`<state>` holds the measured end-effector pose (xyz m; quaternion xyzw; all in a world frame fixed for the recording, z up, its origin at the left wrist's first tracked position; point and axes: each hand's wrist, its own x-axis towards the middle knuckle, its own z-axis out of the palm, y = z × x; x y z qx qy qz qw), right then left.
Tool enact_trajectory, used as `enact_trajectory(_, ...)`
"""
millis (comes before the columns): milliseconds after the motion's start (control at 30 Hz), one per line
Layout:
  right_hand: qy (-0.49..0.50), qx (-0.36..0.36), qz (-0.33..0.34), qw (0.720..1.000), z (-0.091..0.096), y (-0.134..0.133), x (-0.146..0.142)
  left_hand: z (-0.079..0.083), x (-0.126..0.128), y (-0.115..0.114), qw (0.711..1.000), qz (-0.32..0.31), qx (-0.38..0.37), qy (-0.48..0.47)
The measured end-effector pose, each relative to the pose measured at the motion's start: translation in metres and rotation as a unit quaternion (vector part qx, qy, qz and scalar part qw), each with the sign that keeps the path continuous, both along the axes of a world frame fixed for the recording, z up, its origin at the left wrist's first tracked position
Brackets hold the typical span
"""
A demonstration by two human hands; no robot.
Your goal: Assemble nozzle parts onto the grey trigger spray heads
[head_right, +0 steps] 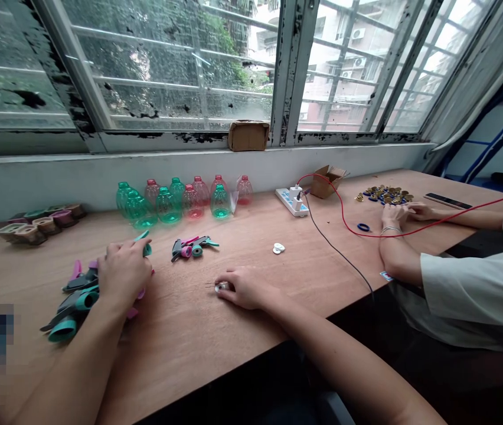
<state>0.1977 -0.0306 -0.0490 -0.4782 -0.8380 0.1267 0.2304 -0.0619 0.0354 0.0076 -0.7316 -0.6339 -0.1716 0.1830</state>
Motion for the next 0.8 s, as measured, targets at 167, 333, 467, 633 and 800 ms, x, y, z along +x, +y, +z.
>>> enact_trajectory(167, -0.011, -0.113, -0.014, 0.993, 0.010, 0.016, -0.001, -0.009, -0.014, 0.008, 0.997, 0.043, -0.054, -0.015)
enact_trajectory(333, -0.012, -0.149, -0.068, 0.986, 0.015, 0.018, 0.013, -0.010, -0.004, 0.005, 0.998, 0.050, -0.041, 0.005)
enact_trajectory(467, -0.022, -0.176, -0.096, 0.979, 0.013, 0.017, 0.027, -0.014, 0.017, 0.005, 0.994, -0.099, -0.020, 0.039)
enact_trajectory(633, -0.020, -0.179, -0.106, 0.978, 0.010, 0.015, 0.044, -0.036, 0.028, 0.016, 0.969, -0.210, -0.112, 0.062)
enact_trajectory(800, -0.011, -0.164, -0.071, 0.984, 0.012, 0.008, 0.053, -0.039, 0.023, 0.019, 0.964, -0.208, -0.158, 0.045)
